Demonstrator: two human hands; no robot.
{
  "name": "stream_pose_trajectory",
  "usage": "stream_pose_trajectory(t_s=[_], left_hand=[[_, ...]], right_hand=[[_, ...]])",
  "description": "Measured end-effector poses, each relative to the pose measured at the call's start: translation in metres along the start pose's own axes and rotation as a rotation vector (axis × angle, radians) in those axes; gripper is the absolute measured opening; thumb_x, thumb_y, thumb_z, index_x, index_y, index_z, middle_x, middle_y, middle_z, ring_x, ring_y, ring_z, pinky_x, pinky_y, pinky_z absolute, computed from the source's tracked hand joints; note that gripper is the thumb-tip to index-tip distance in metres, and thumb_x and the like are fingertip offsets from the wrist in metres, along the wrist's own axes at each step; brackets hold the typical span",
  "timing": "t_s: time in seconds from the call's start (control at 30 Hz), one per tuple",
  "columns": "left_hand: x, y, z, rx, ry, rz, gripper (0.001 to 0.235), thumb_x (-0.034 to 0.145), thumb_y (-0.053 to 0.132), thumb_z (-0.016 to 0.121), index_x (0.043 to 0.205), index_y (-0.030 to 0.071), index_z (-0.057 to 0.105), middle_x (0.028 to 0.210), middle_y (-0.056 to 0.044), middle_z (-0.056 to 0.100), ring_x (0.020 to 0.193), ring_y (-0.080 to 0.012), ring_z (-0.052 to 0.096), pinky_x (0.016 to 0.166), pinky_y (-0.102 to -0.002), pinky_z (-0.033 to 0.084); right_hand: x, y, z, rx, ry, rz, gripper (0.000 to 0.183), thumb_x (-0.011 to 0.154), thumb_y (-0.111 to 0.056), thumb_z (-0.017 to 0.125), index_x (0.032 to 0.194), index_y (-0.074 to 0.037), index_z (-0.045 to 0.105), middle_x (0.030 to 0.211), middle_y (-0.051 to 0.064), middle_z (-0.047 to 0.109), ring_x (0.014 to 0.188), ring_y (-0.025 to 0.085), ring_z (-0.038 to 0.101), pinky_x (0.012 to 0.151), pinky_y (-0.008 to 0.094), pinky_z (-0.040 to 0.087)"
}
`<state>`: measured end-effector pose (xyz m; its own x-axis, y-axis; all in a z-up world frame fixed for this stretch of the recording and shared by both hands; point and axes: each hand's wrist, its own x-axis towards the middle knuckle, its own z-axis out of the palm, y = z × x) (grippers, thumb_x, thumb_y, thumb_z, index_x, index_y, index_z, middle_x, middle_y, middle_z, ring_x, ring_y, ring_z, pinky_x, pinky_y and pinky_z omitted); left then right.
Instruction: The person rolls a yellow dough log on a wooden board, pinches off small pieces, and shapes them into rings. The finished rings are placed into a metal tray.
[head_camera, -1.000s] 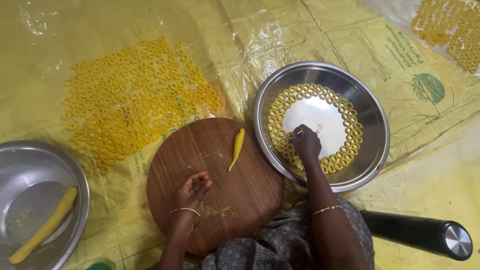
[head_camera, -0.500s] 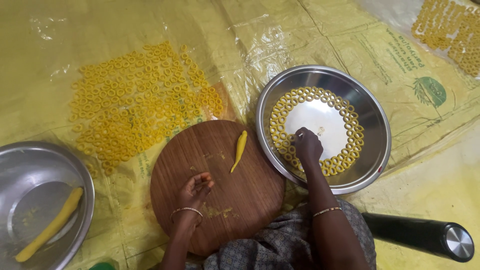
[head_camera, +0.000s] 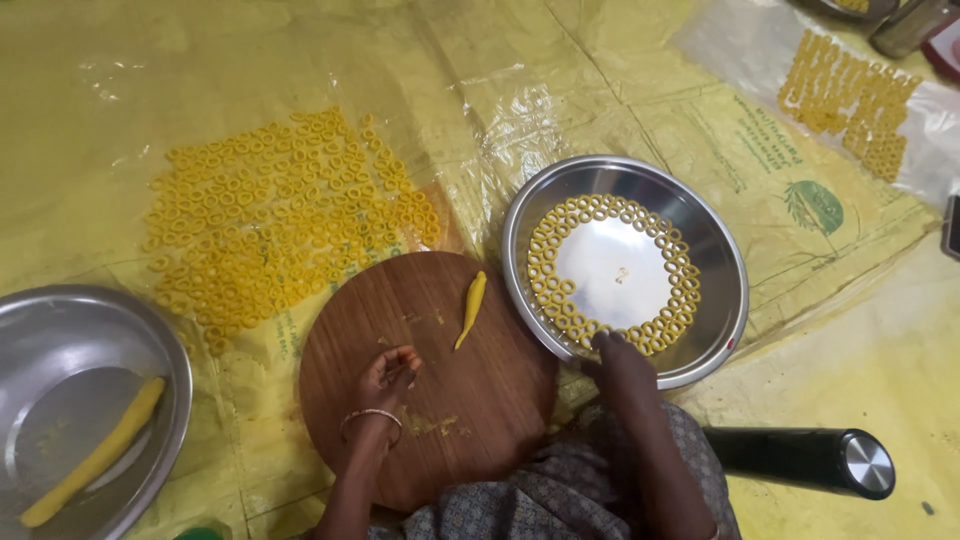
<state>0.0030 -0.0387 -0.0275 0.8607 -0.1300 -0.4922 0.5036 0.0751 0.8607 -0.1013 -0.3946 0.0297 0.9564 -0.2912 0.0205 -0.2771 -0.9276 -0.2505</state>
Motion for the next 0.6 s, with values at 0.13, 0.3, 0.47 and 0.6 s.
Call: stream_pose_trajectory(t_s=[0.13, 0.3, 0.47, 0.6], left_hand=[[0.006, -0.007, -0.001, -0.018, -0.005, 0.015, 0.036, 0.088, 0.018, 0.079, 0.121, 0.007, 0.072, 0.104, -0.001, 0.074, 0.092, -0.0117, 0.067, 0.082, -0.029, 0.054], [0.027, -0.031, -0.007, -0.051, -0.021, 0.097, 0.036, 0.089, 0.023, 0.078, 0.122, 0.008, 0.07, 0.104, 0.0, 0.073, 0.091, -0.0102, 0.068, 0.081, -0.028, 0.054], [0.037, -0.041, -0.002, -0.085, -0.003, 0.118, 0.037, 0.089, 0.023, 0.078, 0.121, 0.007, 0.07, 0.105, -0.001, 0.073, 0.092, -0.012, 0.068, 0.081, -0.029, 0.054], [0.026, -0.027, -0.001, -0.127, 0.007, 0.12, 0.036, 0.089, 0.022, 0.076, 0.121, 0.008, 0.069, 0.108, -0.001, 0.074, 0.096, -0.0124, 0.071, 0.083, -0.029, 0.056]], right_hand=[[-0.011, -0.002, 0.023, -0.17, 0.04, -0.039, 0.034, 0.079, -0.033, 0.077, 0.1, -0.008, 0.064, 0.096, 0.014, 0.068, 0.084, 0.039, 0.07, 0.066, 0.051, 0.056], [-0.004, 0.0, 0.043, -0.196, 0.057, -0.074, 0.033, 0.084, -0.035, 0.075, 0.096, -0.007, 0.063, 0.091, 0.015, 0.069, 0.076, 0.036, 0.071, 0.063, 0.05, 0.057], [0.018, -0.031, 0.038, -0.173, 0.08, -0.068, 0.023, 0.082, -0.029, 0.073, 0.089, -0.008, 0.065, 0.085, 0.014, 0.071, 0.075, 0.036, 0.071, 0.065, 0.051, 0.056], [0.031, -0.081, 0.02, -0.144, -0.024, -0.076, 0.023, 0.095, -0.031, 0.067, 0.1, -0.008, 0.067, 0.096, 0.014, 0.071, 0.092, 0.035, 0.07, 0.076, 0.051, 0.056]])
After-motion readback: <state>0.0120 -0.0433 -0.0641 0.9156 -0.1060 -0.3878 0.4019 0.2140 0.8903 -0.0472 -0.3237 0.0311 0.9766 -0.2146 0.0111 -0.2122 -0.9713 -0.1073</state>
